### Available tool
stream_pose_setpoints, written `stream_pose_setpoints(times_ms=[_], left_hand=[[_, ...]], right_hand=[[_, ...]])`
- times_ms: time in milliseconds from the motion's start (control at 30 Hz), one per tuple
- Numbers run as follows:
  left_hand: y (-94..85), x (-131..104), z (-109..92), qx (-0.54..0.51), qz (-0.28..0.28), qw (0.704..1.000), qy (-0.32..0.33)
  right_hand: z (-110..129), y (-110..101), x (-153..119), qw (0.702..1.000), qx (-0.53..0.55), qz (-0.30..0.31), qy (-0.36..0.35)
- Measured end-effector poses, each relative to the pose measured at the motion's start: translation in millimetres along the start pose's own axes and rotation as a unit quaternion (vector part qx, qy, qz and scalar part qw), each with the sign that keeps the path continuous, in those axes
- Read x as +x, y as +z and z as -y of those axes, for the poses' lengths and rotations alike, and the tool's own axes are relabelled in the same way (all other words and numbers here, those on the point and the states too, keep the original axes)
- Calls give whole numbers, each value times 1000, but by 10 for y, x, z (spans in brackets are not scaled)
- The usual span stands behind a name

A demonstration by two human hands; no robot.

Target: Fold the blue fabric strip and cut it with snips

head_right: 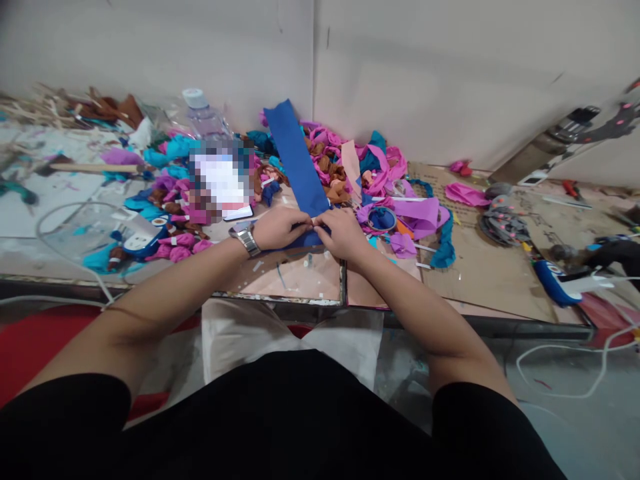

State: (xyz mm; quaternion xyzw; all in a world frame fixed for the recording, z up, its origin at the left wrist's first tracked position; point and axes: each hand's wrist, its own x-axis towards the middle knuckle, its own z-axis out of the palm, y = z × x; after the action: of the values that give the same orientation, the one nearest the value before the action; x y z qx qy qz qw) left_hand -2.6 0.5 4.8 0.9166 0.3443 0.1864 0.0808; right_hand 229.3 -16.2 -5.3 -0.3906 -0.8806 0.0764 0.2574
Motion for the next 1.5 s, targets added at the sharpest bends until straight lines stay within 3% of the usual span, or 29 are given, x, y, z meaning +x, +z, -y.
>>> stream_pose_setpoints(times_ms=[267,767,1500], left_hand=[[35,5,-27,15,-2,1000,-11],[-51,-8,-73,-115,4,993,-32],[30,-3,-23,-15,2,1000,-11]], right_hand=[[8,-1,-1,1000,3,-20,1],[-31,-1,0,999,16,-35,-14],[4,-6,-10,999,10,-35,-10]])
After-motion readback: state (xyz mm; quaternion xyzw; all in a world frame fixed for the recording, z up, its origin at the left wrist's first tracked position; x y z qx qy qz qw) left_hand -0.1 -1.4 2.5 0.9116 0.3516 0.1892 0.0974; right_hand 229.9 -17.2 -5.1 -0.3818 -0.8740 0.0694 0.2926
